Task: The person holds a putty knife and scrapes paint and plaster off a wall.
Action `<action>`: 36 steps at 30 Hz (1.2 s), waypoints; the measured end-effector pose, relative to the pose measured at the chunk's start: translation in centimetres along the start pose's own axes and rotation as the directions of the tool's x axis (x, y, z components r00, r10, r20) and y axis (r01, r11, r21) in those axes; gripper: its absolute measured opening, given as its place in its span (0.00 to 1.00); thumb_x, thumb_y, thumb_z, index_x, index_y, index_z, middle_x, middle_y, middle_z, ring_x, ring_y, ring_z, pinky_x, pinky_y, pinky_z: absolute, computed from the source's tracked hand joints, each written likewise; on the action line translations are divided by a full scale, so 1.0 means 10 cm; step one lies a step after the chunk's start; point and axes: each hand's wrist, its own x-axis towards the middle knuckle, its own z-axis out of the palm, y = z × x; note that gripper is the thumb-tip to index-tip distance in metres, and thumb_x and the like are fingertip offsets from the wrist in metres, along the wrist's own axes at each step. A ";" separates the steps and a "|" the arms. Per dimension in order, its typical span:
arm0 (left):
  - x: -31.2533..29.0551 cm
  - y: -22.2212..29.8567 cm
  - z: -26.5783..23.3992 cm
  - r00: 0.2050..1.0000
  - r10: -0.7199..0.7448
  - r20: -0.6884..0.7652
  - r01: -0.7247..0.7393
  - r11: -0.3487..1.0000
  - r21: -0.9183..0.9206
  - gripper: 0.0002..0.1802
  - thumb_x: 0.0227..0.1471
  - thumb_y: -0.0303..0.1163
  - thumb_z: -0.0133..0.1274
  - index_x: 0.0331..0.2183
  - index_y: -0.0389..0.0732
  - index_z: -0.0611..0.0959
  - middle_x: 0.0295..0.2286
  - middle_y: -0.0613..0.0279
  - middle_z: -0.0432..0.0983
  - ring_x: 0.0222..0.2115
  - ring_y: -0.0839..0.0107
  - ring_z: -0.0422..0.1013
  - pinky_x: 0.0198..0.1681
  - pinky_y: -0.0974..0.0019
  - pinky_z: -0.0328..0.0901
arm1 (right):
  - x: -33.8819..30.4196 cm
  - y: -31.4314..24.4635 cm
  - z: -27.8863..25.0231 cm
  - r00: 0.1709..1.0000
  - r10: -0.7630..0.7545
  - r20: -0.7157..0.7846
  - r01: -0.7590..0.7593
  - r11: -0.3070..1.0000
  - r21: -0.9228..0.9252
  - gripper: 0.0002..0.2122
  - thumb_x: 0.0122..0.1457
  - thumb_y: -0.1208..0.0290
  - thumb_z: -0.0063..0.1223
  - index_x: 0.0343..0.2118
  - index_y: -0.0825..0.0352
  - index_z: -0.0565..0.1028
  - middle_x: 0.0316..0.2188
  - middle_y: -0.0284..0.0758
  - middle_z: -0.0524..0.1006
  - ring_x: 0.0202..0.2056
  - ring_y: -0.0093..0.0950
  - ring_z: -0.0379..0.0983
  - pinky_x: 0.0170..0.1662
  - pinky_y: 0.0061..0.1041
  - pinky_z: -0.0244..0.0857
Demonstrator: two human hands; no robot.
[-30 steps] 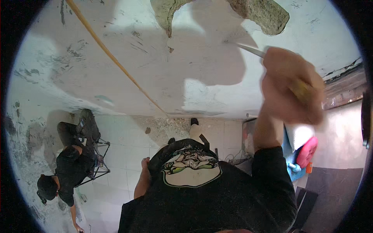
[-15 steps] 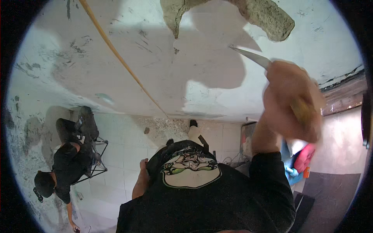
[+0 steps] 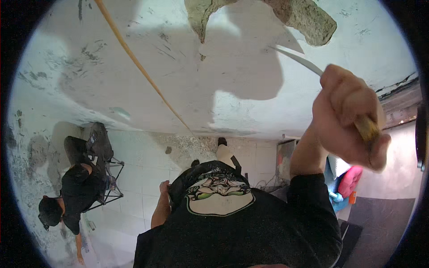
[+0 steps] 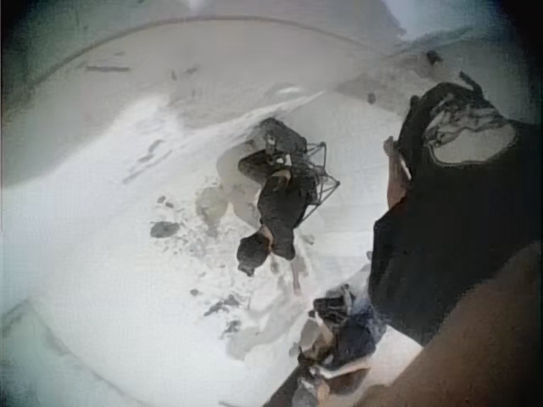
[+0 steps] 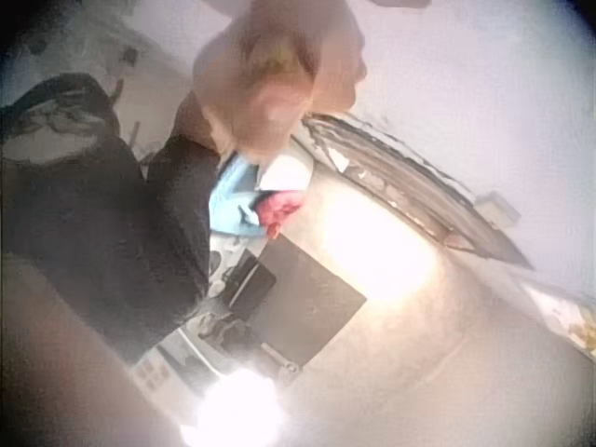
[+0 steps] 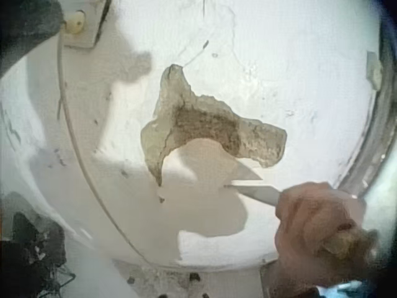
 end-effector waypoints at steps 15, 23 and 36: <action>0.02 -0.12 0.10 1.000 0.002 -0.007 -0.002 1.000 -0.010 0.13 0.36 0.36 0.55 0.24 0.36 0.76 0.20 0.59 0.71 0.20 0.68 0.67 0.24 0.62 0.63 | -0.01 0.05 0.15 1.000 0.014 0.005 -0.014 1.000 0.021 0.28 0.54 0.47 0.37 0.11 0.70 0.61 0.08 0.32 0.58 0.11 0.23 0.51 0.17 0.21 0.44; -0.14 -0.10 0.05 0.982 0.185 0.049 -0.191 0.933 0.306 0.13 0.39 0.37 0.53 0.22 0.34 0.76 0.17 0.60 0.70 0.20 0.70 0.66 0.26 0.60 0.62 | 0.01 -0.03 0.10 0.998 0.058 -0.032 -0.057 0.998 0.018 0.24 0.51 0.49 0.33 0.10 0.66 0.59 0.07 0.33 0.56 0.11 0.25 0.45 0.17 0.28 0.38; -0.16 -0.03 0.07 0.988 -0.131 0.081 0.142 0.979 -0.145 0.14 0.37 0.41 0.56 0.27 0.42 0.77 0.24 0.50 0.75 0.27 0.51 0.71 0.31 0.54 0.65 | -0.06 0.21 0.11 0.984 0.179 -0.023 -0.175 0.916 -0.361 0.26 0.53 0.45 0.33 0.11 0.64 0.60 0.08 0.31 0.56 0.11 0.23 0.45 0.18 0.27 0.37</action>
